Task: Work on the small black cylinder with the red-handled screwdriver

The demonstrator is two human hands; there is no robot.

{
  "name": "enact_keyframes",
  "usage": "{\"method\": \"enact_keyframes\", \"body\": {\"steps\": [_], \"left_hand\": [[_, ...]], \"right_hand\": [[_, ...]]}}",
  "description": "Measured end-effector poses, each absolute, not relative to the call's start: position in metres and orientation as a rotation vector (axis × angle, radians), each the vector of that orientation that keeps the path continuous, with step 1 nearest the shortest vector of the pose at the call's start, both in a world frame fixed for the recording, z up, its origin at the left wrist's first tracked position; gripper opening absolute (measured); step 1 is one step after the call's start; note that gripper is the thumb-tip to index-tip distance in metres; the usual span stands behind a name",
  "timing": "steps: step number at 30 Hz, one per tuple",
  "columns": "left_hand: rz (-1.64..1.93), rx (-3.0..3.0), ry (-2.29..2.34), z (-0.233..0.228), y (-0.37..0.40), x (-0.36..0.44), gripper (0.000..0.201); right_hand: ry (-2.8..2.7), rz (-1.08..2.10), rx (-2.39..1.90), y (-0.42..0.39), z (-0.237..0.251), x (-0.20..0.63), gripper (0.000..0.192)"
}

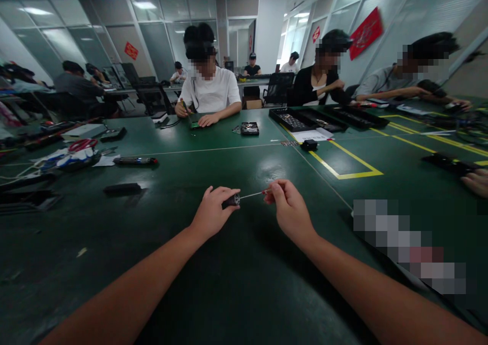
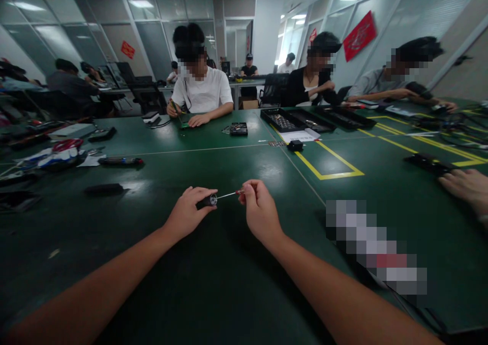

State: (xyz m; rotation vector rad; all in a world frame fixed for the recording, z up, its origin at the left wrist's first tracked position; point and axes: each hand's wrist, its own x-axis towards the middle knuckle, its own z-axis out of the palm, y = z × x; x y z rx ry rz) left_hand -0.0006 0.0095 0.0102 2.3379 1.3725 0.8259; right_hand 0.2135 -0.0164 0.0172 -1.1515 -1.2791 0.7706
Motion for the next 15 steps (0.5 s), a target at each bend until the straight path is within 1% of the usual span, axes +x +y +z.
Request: {"method": "enact_keyframes", "body": {"steps": [4,8,15], "left_hand": [[0.818,2.36,1.35,0.0106,0.0081,0.0004,0.041],[0.82,2.356,1.355,0.0096,0.0079,-0.0014,0.042],[0.816,2.356,1.347,0.0083,0.0088,-0.0013,0.042]], "right_hand": [[-1.435,0.671,-1.194,-0.022,0.0195,0.213,0.021],[-1.462,0.591,-1.234,-0.0236,0.022,0.2142,0.02],[-1.506,0.572,-1.264,-0.0244,0.0251,0.2162,0.018]]}}
